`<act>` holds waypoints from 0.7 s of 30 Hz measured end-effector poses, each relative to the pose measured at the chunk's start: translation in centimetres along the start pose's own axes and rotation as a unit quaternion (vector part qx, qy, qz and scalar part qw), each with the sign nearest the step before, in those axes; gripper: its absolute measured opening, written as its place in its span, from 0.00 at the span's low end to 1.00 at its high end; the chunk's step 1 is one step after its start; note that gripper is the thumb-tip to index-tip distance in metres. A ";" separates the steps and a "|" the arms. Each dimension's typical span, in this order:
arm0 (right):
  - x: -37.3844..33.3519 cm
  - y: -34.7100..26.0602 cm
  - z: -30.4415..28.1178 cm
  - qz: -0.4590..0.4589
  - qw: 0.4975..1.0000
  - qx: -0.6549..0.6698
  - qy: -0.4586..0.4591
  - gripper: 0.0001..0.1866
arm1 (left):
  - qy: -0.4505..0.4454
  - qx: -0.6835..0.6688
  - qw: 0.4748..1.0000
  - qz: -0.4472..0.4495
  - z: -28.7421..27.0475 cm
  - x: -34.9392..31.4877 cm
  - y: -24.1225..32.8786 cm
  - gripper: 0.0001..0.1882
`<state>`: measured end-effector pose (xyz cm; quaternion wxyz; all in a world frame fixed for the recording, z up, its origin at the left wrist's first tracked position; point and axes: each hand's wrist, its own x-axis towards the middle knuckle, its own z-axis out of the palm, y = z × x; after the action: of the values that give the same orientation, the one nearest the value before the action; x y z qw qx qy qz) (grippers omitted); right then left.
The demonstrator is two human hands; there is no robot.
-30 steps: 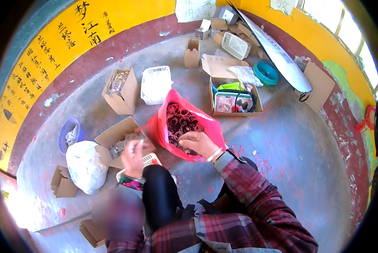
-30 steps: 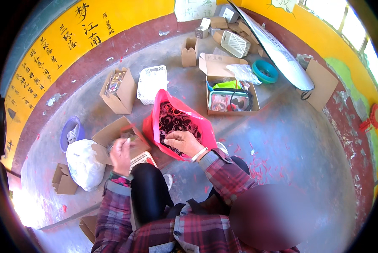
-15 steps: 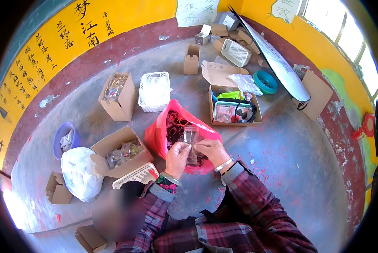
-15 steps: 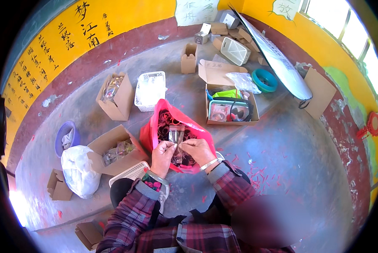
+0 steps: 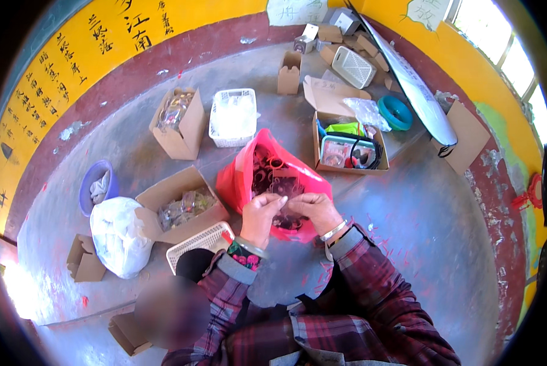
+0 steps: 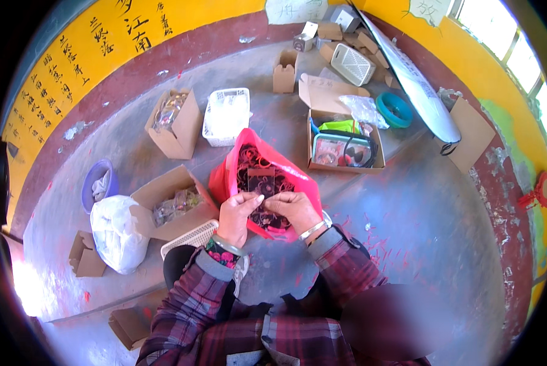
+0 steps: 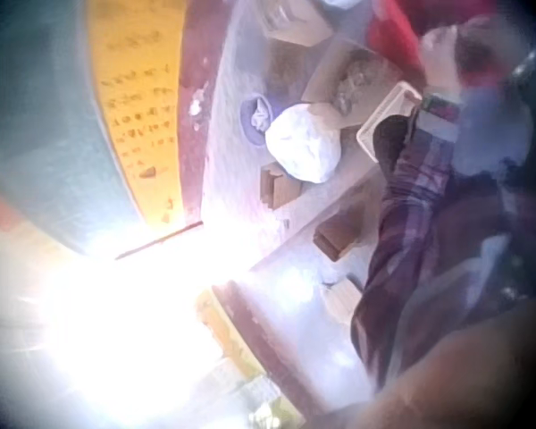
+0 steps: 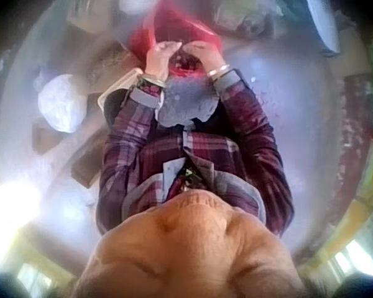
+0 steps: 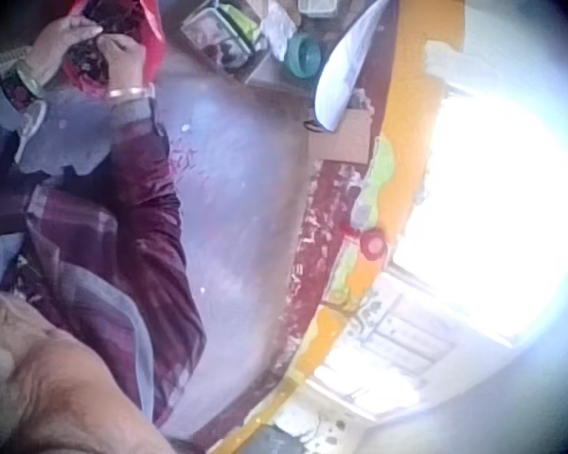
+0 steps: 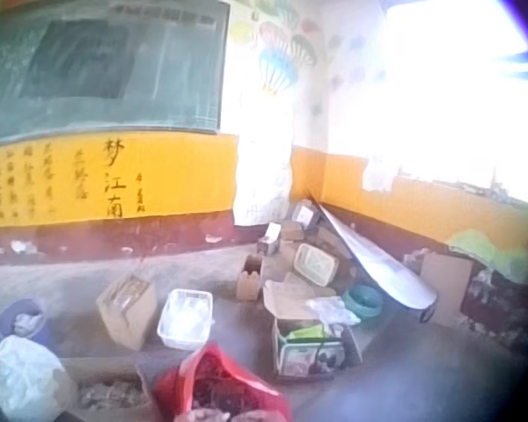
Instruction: The person sits on the floor and sorts through a pink bag filled with hair accessories. They pick up individual items, such as hair ties and clips, inspect them, and place them into a white basket or back into the bag.
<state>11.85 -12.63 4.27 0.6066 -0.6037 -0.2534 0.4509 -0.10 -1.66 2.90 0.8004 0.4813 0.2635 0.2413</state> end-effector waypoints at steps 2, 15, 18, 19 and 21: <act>-0.3 -0.3 0.4 -0.009 1.000 0.000 0.014 0.08 | -0.003 -0.070 0.996 -0.048 -0.1 0.1 -0.3 0.07; 0.7 1.0 0.7 -0.021 0.996 -0.089 0.006 0.04 | -0.019 -0.088 0.994 -0.057 -0.8 0.4 0.4 0.09; 1.0 1.3 0.7 -0.027 0.997 -0.077 -0.014 0.05 | -0.013 -0.091 0.994 -0.053 -1.0 0.5 0.3 0.09; 1.0 1.5 0.7 -0.030 0.997 -0.072 -0.022 0.05 | -0.012 -0.094 0.994 -0.051 -1.1 0.6 0.1 0.10; 0.8 0.9 1.1 -0.022 0.995 -0.096 -0.008 0.06 | -0.007 -0.092 0.995 -0.047 -1.3 0.7 -0.1 0.10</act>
<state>11.06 -11.52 3.42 0.5536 -0.6501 -0.3134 0.4155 -0.43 -0.41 2.13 0.8538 0.3939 0.2569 0.2231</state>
